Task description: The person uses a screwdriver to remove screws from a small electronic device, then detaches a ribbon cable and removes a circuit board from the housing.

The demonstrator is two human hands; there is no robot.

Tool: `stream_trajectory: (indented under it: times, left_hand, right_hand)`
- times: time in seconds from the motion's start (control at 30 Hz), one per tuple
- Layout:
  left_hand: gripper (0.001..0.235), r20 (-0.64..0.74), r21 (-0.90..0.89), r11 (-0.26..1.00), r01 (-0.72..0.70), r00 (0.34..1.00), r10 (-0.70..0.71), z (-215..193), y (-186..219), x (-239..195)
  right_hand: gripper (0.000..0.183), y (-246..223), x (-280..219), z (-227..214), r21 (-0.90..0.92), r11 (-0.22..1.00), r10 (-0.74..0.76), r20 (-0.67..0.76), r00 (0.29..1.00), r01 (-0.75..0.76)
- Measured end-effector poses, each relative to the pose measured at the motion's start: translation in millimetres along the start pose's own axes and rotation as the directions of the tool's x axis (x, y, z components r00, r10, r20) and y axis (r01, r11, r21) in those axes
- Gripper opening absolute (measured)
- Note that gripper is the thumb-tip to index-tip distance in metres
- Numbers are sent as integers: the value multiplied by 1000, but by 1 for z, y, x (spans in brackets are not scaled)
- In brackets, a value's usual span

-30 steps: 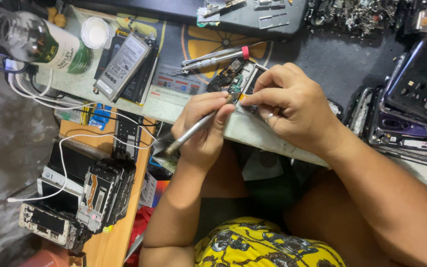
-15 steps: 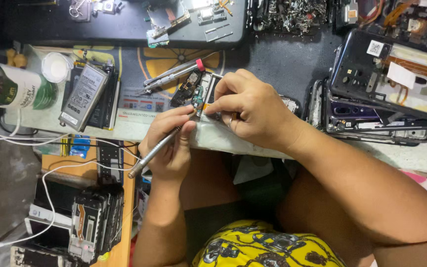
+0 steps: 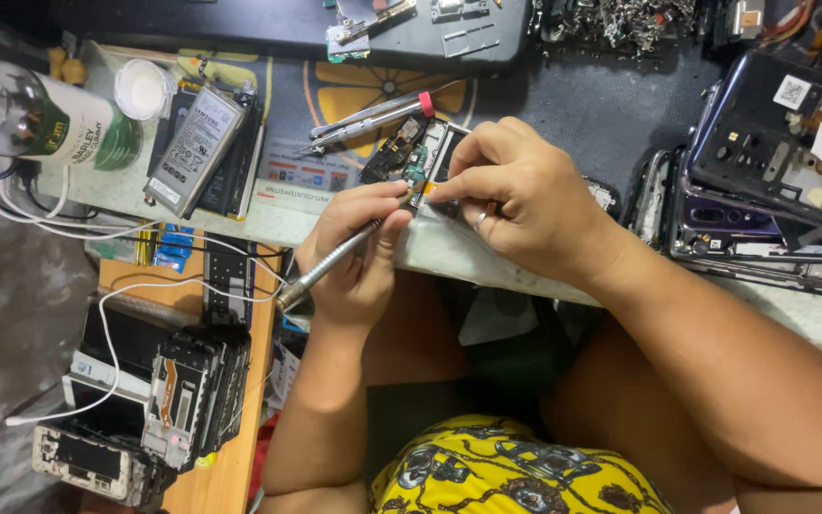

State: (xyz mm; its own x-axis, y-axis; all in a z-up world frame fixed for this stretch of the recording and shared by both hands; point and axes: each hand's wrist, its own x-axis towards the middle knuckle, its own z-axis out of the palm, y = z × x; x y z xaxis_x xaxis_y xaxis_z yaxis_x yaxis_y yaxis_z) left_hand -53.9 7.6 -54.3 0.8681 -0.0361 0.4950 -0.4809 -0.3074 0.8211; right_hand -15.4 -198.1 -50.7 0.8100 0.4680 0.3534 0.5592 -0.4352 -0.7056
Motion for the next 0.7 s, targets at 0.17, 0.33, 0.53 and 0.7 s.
stream_trajectory:
  times: [0.17,0.33,0.53,0.7]
  left_hand:
    - [15,16,-50,999,14,1000,-14,-2,-1,0]
    - [14,30,-60,997,44,999,-42,-3,0,0]
    - [13,82,146,985,-93,993,82,-1,10,3]
    - [13,143,283,943,-175,980,138,4,16,1]
  right_hand:
    - [32,0,-1,1,-5,1000,-7,-3,1000,7]
    - [31,1,-1,0,-2,1000,-6,-1,1000,6]
    - [29,-1,0,0,1,1000,-6,-17,1000,6]
    - [29,4,-2,0,17,1000,-22,-23,999,22]
